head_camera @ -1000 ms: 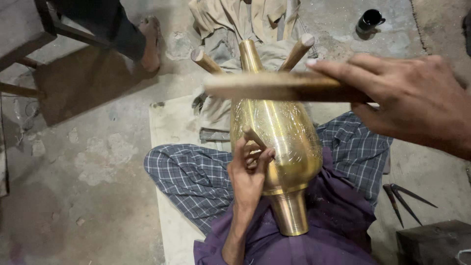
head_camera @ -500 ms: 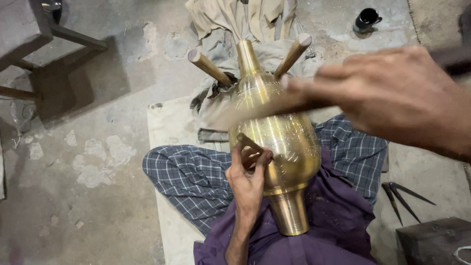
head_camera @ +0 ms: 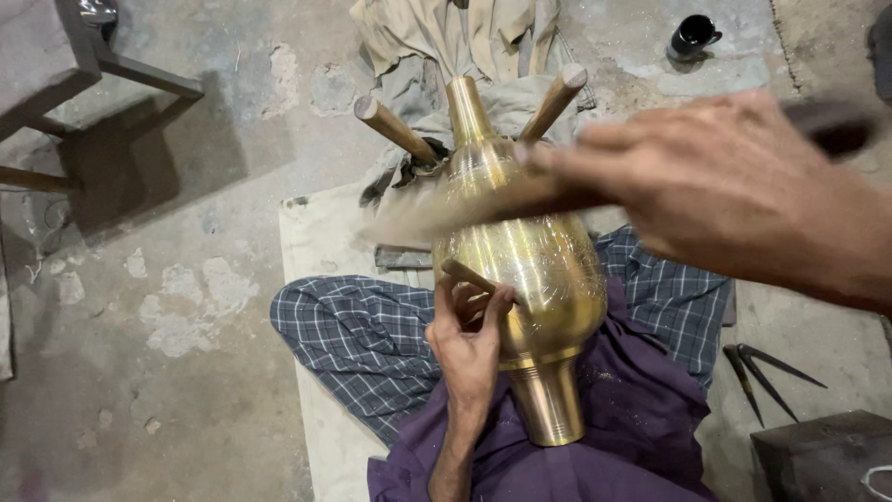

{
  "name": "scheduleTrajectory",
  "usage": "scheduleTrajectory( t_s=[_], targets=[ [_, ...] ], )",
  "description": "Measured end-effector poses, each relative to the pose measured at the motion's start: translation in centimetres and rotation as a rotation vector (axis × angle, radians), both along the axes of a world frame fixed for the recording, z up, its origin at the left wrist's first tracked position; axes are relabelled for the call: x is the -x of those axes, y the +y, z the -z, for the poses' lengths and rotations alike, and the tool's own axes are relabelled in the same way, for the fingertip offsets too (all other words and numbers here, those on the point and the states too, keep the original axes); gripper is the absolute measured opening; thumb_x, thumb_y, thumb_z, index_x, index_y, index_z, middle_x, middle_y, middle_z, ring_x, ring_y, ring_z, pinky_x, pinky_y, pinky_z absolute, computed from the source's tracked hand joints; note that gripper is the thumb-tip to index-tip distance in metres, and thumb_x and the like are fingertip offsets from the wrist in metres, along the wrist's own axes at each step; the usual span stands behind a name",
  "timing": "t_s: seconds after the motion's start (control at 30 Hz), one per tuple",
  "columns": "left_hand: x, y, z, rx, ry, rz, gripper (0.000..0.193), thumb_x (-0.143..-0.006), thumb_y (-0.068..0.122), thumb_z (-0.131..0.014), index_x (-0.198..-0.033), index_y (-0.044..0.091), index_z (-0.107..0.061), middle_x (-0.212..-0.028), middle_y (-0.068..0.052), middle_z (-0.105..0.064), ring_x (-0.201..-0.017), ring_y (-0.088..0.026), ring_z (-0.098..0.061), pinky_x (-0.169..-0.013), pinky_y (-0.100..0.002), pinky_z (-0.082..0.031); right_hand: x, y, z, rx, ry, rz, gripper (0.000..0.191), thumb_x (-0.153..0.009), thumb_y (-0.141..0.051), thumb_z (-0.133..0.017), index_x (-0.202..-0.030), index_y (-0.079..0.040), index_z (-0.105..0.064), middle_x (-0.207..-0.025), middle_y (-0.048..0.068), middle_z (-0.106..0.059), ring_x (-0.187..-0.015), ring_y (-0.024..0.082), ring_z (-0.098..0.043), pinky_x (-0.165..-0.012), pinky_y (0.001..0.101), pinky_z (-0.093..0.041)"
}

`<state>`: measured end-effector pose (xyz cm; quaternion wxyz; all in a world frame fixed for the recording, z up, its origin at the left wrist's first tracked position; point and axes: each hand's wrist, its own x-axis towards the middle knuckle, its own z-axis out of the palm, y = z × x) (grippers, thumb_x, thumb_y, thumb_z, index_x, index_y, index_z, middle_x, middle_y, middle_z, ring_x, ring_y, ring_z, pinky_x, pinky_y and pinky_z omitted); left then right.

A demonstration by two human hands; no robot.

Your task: The person sits cross-legged on the floor with a large brass vessel resting against their body. They hold a chisel against the vessel surface and repeatedly strike it with a wooden mallet, repositioning the chisel to engrave decorative patterns into the brass.

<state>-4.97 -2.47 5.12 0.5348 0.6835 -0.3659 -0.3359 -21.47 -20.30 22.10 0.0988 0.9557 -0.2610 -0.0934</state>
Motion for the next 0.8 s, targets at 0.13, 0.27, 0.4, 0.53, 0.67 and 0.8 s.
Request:
scheduleTrajectory(
  t_s=[0.13, 0.27, 0.4, 0.53, 0.67, 0.8],
  targets=[
    [0.0, 0.1, 0.2, 0.042, -0.027, 0.008, 0.042, -0.094, 0.015, -0.076, -0.128, 0.0, -0.056, -0.098, -0.011, -0.08, -0.089, -0.019, -0.082, -0.077, -0.031, -0.071, 0.8, 0.0, 0.1, 0.023, 0.069, 0.019, 0.055, -0.105, -0.021, -0.044, -0.159, -0.035, -0.046, -0.094, -0.007, -0.073, -0.068, 0.008, -0.065, -0.049, 0.0235, -0.054],
    [-0.2, 0.0, 0.0, 0.062, -0.068, 0.026, 0.041, -0.093, 0.011, -0.078, -0.127, -0.001, -0.058, -0.098, -0.011, -0.082, -0.09, -0.02, -0.083, -0.077, -0.03, -0.068, 1.4, -0.2, 0.5, -0.017, 0.177, 0.051, 0.048, -0.104, -0.023, -0.047, -0.148, -0.043, -0.051, -0.09, -0.003, -0.072, -0.067, 0.01, -0.067, -0.042, 0.0257, -0.056],
    [0.1, -0.5, -0.2, 0.059, -0.006, -0.029, 0.049, -0.091, 0.009, -0.076, -0.133, -0.001, -0.053, -0.095, -0.01, -0.081, -0.083, -0.018, -0.081, -0.073, -0.029, -0.068, 1.6, -0.3, 0.9, 0.138, 0.212, -0.008, 0.057, -0.101, -0.025, -0.052, -0.155, -0.041, -0.047, -0.103, -0.004, -0.071, -0.081, 0.009, -0.068, -0.064, 0.0274, -0.059],
    [0.3, -0.3, -0.2, 0.109, 0.017, -0.035, 0.042, -0.094, 0.008, -0.076, -0.128, -0.001, -0.053, -0.096, -0.012, -0.081, -0.084, -0.019, -0.082, -0.073, -0.029, -0.068, 1.6, -0.5, 0.7, 0.215, 0.171, -0.054, 0.068, -0.094, -0.028, -0.058, -0.159, -0.041, -0.045, -0.108, -0.004, -0.068, -0.096, 0.012, -0.066, -0.082, 0.0304, -0.058],
    [0.3, -0.1, 0.2, 0.07, -0.006, -0.038, 0.042, -0.093, 0.01, -0.077, -0.126, 0.001, -0.052, -0.097, -0.011, -0.082, -0.085, -0.018, -0.083, -0.067, -0.027, -0.069, 1.2, -0.2, 0.3, 0.291, -0.025, -0.105, 0.062, -0.089, -0.023, -0.062, -0.147, -0.042, -0.053, -0.107, -0.006, -0.069, -0.096, 0.014, -0.067, -0.079, 0.0309, -0.058],
    [0.8, 0.2, 0.9, 0.207, -0.03, -0.035, 0.049, -0.096, 0.014, -0.074, -0.137, 0.005, -0.047, -0.097, -0.011, -0.079, -0.084, -0.018, -0.081, -0.068, -0.027, -0.071, 0.4, -0.2, -0.2, -0.043, -0.11, -0.003, 0.058, -0.096, -0.024, -0.061, -0.154, -0.03, -0.055, -0.107, -0.003, -0.072, -0.086, 0.014, -0.068, -0.067, 0.0294, -0.056]
  ],
)
